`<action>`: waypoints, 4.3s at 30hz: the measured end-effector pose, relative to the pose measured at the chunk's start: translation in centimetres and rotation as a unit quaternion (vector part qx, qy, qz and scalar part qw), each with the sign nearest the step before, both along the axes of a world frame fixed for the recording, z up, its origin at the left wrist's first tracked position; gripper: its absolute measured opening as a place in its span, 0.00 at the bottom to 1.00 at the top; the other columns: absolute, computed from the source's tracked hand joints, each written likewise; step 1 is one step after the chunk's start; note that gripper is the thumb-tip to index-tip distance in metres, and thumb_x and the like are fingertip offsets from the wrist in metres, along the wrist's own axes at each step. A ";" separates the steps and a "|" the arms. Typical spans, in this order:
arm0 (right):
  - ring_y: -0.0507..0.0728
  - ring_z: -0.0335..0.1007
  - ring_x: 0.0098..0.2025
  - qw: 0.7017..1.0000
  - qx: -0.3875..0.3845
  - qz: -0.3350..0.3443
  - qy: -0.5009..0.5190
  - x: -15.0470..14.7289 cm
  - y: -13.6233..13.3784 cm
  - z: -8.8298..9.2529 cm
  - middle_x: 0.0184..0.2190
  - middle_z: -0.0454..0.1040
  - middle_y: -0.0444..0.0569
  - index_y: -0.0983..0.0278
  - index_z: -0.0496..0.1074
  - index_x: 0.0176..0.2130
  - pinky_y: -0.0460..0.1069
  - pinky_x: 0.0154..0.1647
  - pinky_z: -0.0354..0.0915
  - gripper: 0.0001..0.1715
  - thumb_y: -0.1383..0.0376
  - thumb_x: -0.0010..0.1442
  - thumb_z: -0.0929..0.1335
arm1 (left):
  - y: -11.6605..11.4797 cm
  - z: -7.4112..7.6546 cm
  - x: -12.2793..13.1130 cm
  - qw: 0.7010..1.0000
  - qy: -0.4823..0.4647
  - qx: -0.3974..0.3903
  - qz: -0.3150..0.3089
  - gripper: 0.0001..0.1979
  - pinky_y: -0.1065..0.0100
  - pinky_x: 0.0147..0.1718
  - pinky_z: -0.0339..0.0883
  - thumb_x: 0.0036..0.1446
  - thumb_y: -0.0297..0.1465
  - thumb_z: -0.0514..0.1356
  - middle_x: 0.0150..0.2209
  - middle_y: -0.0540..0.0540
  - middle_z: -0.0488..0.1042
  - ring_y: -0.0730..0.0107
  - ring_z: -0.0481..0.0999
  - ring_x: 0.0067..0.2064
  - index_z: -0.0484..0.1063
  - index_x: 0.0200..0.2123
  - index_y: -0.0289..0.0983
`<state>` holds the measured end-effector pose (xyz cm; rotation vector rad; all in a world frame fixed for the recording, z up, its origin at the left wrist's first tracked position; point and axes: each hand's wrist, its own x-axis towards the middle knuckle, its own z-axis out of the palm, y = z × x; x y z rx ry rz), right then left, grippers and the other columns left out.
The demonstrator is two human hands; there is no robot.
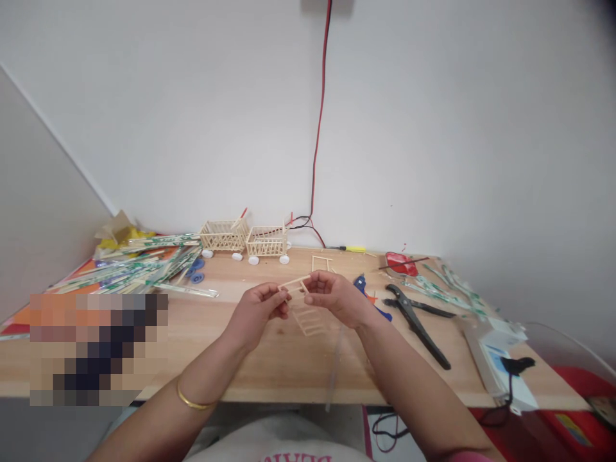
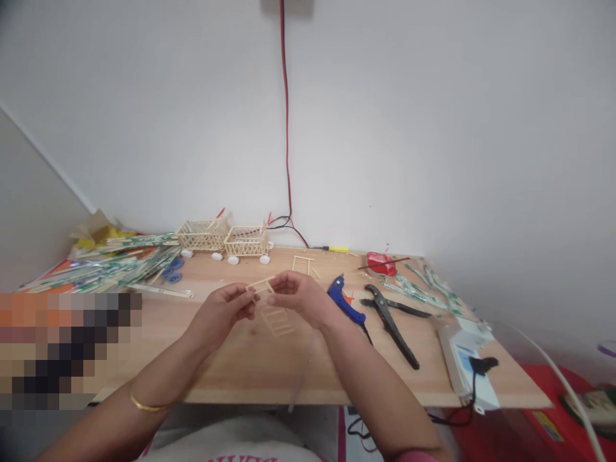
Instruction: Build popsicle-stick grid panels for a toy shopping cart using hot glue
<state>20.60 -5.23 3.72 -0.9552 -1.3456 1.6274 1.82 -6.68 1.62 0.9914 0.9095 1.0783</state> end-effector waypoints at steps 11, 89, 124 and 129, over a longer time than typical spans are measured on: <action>0.48 0.60 0.27 0.991 0.067 -0.103 -0.059 2.2 0.6 -2.4 0.28 0.70 0.44 0.64 0.75 0.38 0.46 0.29 0.55 0.19 0.53 0.56 0.67 | 0.3 0.1 -1.9 0.991 -0.103 -0.090 0.010 0.09 0.77 0.26 0.68 0.45 0.30 0.68 0.22 0.52 0.71 0.81 0.70 0.23 0.72 0.27 0.32; 0.52 0.67 0.29 0.947 0.181 -0.146 -0.223 3.2 2.0 -5.5 0.26 0.74 0.46 0.64 0.72 0.26 0.47 0.30 0.62 0.14 0.56 0.48 0.72 | 6.4 -3.0 -4.7 0.967 0.159 0.165 0.116 0.14 0.69 0.32 0.64 0.55 0.38 0.57 0.19 0.55 0.63 0.75 0.66 0.25 0.61 0.22 0.38; 0.58 0.61 0.42 0.799 0.364 -0.003 -0.478 -1.3 1.4 -2.5 0.37 0.68 0.51 0.64 0.70 0.31 0.53 0.45 0.54 0.06 0.64 0.58 0.66 | 5.2 -4.4 -3.4 0.993 0.095 0.022 -0.061 0.12 0.72 0.25 0.56 0.43 0.37 0.67 0.21 0.52 0.68 0.76 0.64 0.24 0.73 0.27 0.34; 0.58 0.60 0.42 0.794 0.368 -0.003 -0.484 -1.5 1.3 -2.3 0.37 0.68 0.51 0.64 0.71 0.31 0.53 0.44 0.55 0.05 0.65 0.57 0.66 | 5.1 -4.4 -3.3 0.993 0.097 0.043 -0.054 0.11 0.73 0.25 0.55 0.47 0.36 0.65 0.21 0.54 0.67 0.77 0.63 0.23 0.71 0.27 0.34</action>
